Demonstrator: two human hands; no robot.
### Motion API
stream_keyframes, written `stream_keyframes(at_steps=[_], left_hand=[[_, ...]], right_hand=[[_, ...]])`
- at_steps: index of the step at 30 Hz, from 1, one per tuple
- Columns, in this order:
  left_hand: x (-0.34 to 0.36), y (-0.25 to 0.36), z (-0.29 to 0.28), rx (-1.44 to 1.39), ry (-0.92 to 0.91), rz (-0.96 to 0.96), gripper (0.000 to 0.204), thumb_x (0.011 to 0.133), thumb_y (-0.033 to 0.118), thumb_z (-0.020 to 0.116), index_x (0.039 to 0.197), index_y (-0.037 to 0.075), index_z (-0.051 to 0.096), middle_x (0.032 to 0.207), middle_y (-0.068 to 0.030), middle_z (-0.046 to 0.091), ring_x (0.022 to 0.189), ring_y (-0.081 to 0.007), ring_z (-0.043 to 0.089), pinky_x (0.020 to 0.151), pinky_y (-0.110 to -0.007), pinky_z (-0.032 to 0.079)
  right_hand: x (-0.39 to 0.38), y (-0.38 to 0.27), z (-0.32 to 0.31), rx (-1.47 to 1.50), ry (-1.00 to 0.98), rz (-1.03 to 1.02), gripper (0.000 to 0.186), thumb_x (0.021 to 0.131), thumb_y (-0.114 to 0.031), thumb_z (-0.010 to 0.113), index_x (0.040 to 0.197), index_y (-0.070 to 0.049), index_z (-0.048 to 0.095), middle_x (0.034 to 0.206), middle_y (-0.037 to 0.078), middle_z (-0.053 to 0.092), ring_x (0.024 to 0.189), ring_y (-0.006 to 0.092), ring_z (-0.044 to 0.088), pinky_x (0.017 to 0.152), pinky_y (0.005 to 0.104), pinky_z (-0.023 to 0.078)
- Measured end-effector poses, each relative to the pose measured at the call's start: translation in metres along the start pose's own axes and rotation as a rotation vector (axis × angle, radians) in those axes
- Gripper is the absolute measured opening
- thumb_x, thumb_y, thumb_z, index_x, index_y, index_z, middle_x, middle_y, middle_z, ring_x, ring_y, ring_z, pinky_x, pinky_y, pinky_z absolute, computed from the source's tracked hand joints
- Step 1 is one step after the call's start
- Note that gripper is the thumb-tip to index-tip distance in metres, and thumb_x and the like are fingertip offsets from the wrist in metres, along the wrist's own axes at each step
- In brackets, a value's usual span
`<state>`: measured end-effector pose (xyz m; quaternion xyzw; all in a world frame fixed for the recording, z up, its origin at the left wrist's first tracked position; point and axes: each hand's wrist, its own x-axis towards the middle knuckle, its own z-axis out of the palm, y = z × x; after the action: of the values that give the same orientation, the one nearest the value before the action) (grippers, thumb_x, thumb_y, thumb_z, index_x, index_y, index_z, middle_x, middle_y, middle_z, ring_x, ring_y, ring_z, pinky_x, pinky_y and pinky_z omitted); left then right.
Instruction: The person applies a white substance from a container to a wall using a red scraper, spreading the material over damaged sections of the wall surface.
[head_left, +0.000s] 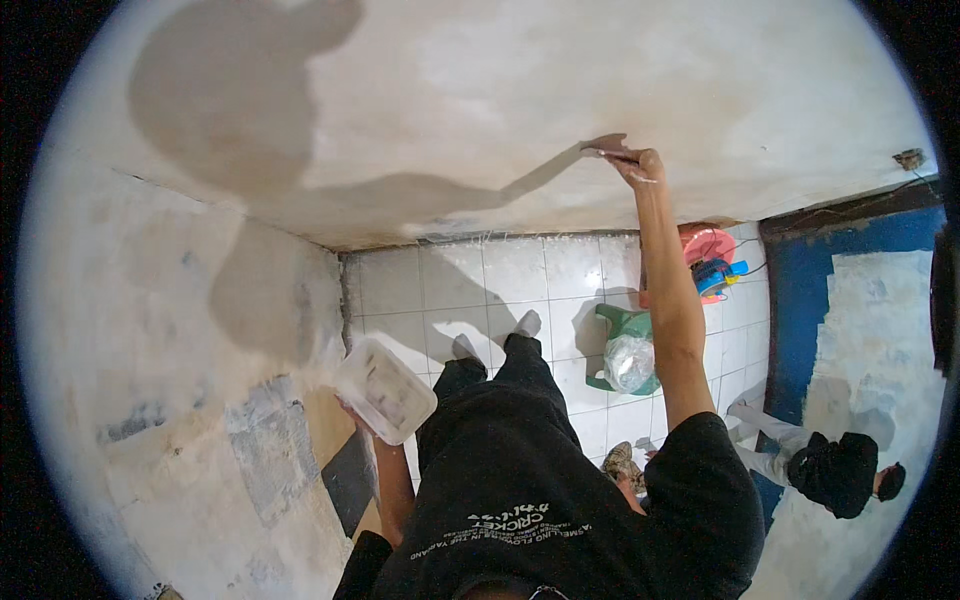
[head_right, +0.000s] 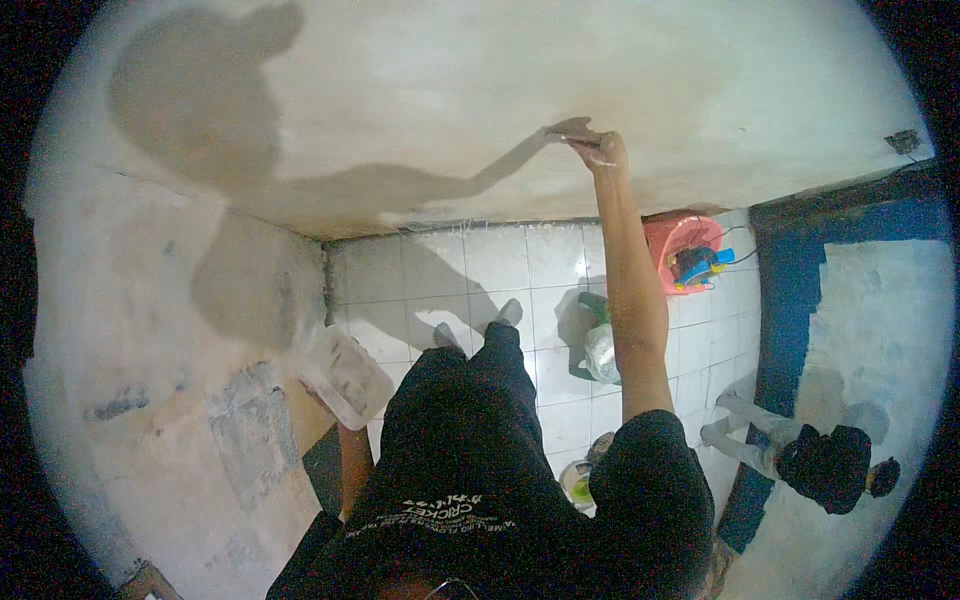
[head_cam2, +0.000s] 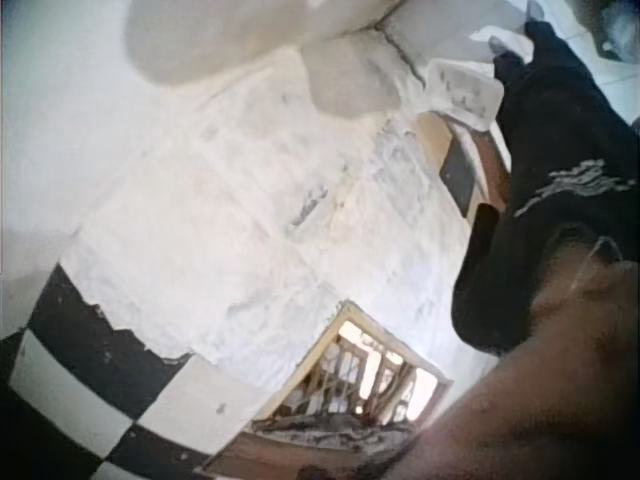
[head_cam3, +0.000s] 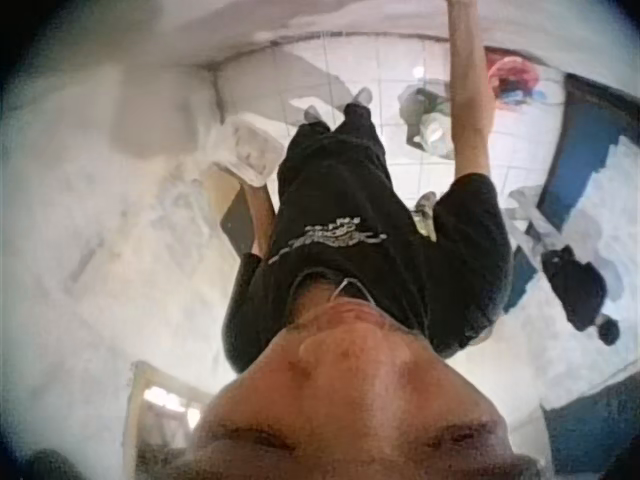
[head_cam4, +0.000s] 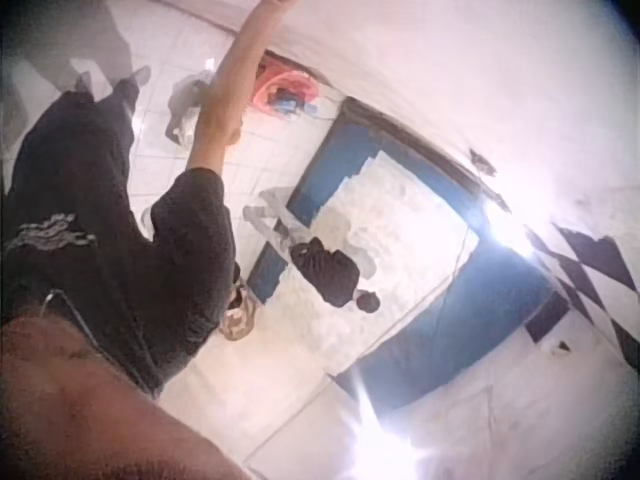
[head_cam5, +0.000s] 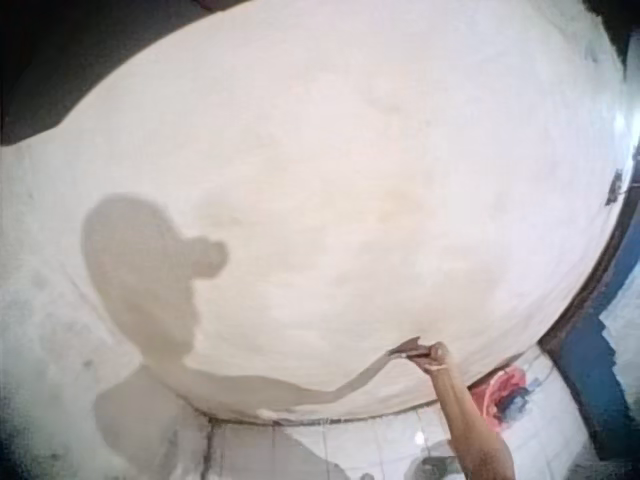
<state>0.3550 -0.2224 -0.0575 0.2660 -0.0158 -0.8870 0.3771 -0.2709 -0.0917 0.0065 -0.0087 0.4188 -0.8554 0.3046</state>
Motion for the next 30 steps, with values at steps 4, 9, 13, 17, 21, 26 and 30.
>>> stream_keyframes(at_steps=[4, 9, 13, 17, 21, 26, 30], left_hand=[[0.012, -0.011, -0.005, 0.023, 0.013, -0.017, 0.041, 0.08, 0.039, 0.061, 0.106, 0.01, 0.049, 0.097, -0.0056, 0.053, 0.085, -0.0214, 0.051, 0.069, -0.038, 0.044], [0.041, -0.032, 0.01, 0.082, -0.032, -0.079, 0.049, 0.082, 0.043, 0.058, 0.116, 0.009, 0.049, 0.106, -0.0058, 0.053, 0.095, -0.0227, 0.052, 0.078, -0.038, 0.047], [0.072, -0.053, -0.011, 0.258, -0.114, 0.008, 0.07, 0.081, 0.057, 0.054, 0.129, 0.007, 0.043, 0.119, -0.0076, 0.051, 0.107, -0.0243, 0.052, 0.09, -0.039, 0.048], [0.058, -0.073, 0.117, 0.072, -0.481, -0.222, 0.092, 0.075, 0.076, 0.048, 0.134, 0.006, 0.04, 0.125, -0.0128, 0.05, 0.113, -0.0284, 0.053, 0.092, -0.045, 0.048], [0.069, -0.073, 0.123, 0.041, -0.546, -0.201, 0.111, 0.066, 0.086, 0.048, 0.143, 0.007, 0.031, 0.138, -0.0169, 0.042, 0.122, -0.0357, 0.046, 0.1, -0.053, 0.042], [0.067, -0.075, 0.144, 0.175, -0.664, -0.174, 0.107, 0.066, 0.079, 0.056, 0.142, 0.007, 0.031, 0.138, -0.0183, 0.042, 0.124, -0.0347, 0.046, 0.101, -0.052, 0.042], [0.073, -0.079, 0.129, 0.236, -0.575, -0.234, 0.099, 0.07, 0.067, 0.061, 0.141, 0.004, 0.033, 0.135, -0.0179, 0.045, 0.121, -0.0348, 0.048, 0.099, -0.049, 0.044]], right_hand=[[-0.016, -0.031, 0.032, -0.054, -0.232, 0.0, 0.025, 0.079, -0.008, 0.072, 0.091, 0.013, 0.067, 0.098, 0.019, 0.067, 0.093, 0.0253, 0.065, 0.083, 0.0271, 0.054], [-0.059, -0.122, 0.087, -0.635, -0.134, -0.249, 0.033, 0.089, 0.01, 0.038, 0.115, 0.03, 0.034, 0.122, 0.036, 0.043, 0.112, 0.0373, 0.049, 0.104, 0.039, 0.042], [-0.178, -0.121, 0.172, -1.26, -0.155, -0.444, 0.027, 0.09, 0.004, 0.045, 0.114, 0.016, 0.049, 0.113, 0.022, 0.057, 0.104, 0.0234, 0.057, 0.096, 0.0303, 0.045], [-0.241, -0.071, 0.156, -0.087, -0.481, -0.18, 0.032, 0.091, -0.004, 0.047, 0.12, 0.008, 0.051, 0.123, 0.016, 0.056, 0.114, 0.025, 0.053, 0.102, 0.0392, 0.04], [-0.318, 0.021, 0.201, -0.835, -0.091, -0.239, 0.031, 0.088, -0.008, 0.062, 0.117, 0.002, 0.055, 0.103, 0.006, 0.063, 0.093, 0.0126, 0.06, 0.084, 0.0286, 0.048], [-0.352, 0.099, 0.218, -1.467, -0.252, -0.407, 0.028, 0.085, -0.001, 0.056, 0.112, 0.005, 0.05, 0.07, 0.018, 0.063, 0.059, 0.0204, 0.064, 0.053, 0.0328, 0.047], [-0.35, 0.141, 0.218, -1.495, -0.243, -0.369, 0.026, 0.085, -0.004, 0.053, 0.11, 0.004, 0.05, 0.072, 0.025, 0.061, 0.068, 0.0423, 0.063, 0.058, 0.0415, 0.049]])
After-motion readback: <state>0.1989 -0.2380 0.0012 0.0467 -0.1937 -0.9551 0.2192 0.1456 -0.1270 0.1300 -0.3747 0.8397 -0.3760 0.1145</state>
